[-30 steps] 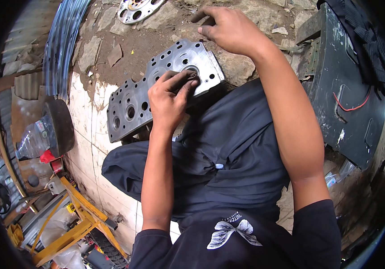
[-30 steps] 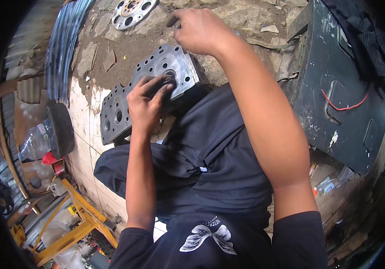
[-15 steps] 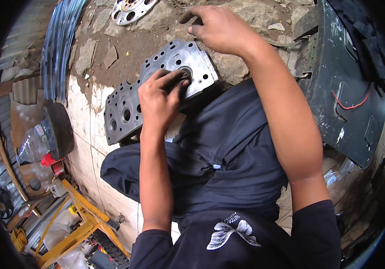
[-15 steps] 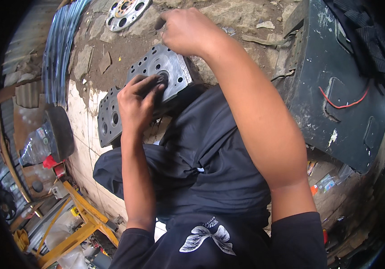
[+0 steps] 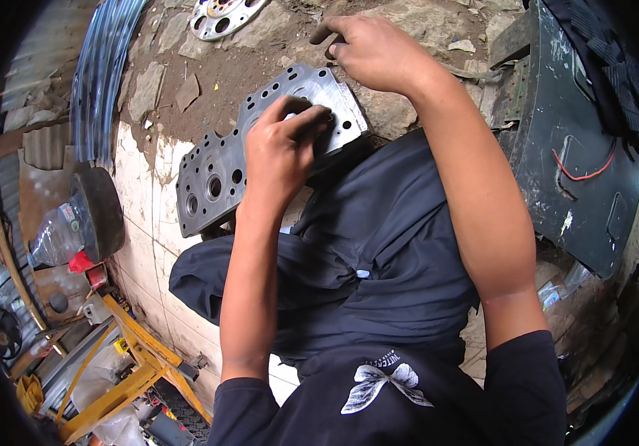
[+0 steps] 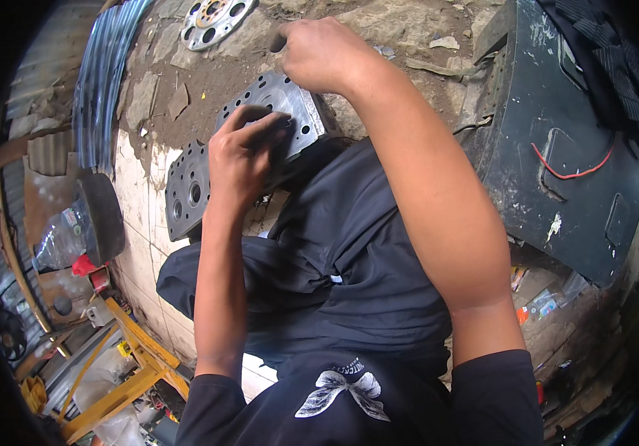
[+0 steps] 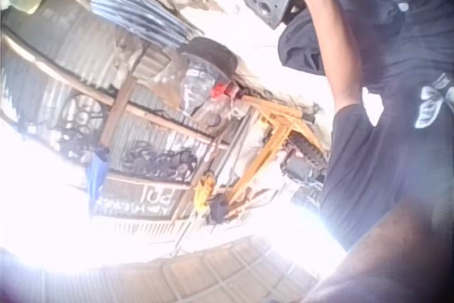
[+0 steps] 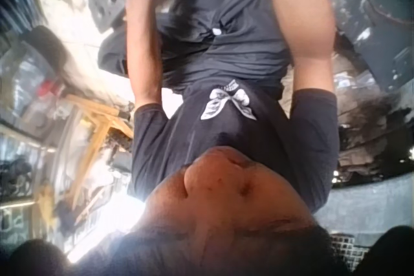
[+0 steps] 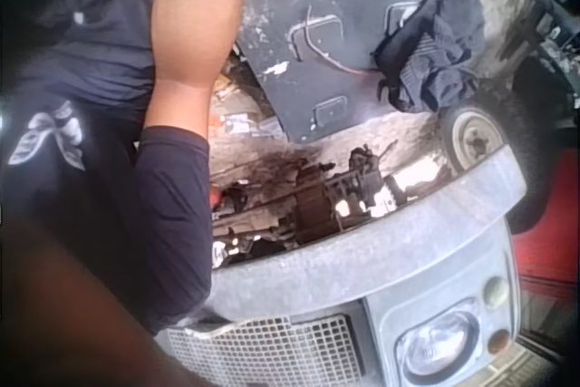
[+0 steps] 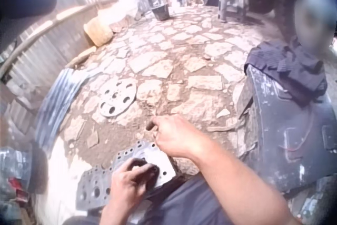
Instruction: The person sits on the floor and scrubs a metal engine part with a small abrasive pad, focusing on the circular openings and flat surfaces. The person repeatedly rubs the surface to remove residue.
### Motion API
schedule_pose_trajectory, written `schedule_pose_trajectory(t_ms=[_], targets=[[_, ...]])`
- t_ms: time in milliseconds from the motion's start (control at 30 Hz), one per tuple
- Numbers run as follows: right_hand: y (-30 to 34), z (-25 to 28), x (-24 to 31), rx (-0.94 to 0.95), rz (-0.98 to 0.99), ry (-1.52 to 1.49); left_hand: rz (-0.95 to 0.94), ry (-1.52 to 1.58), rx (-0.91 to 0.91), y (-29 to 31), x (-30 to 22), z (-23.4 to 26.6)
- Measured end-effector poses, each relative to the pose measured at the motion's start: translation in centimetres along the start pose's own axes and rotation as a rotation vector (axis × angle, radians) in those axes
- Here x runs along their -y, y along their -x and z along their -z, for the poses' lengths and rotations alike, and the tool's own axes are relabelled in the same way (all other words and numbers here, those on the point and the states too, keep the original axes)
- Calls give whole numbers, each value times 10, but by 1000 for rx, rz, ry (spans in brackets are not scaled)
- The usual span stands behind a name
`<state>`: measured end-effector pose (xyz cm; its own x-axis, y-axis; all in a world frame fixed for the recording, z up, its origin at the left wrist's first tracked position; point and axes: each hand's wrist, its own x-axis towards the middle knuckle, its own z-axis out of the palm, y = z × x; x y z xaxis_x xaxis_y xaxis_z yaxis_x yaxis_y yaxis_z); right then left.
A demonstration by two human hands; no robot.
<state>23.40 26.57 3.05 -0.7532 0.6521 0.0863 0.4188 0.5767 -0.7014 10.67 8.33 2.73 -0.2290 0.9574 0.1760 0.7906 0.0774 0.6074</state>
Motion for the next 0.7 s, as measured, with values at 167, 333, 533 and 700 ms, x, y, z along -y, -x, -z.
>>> schedule_pose_trajectory(t_ms=[167,333,533,700], targets=[[-6,-2,-4,1,-15,-2,21,41,-20,-8,3,-5],[1,-2,-4,33,11,10,-7,28,7,-1,0,2],[-5,-1,-5,34,-9,1,10,-10,-61,-3,1,-7],[-2,-3,-2,53,-7,33,-1,-8,-64,-2,7,-5]])
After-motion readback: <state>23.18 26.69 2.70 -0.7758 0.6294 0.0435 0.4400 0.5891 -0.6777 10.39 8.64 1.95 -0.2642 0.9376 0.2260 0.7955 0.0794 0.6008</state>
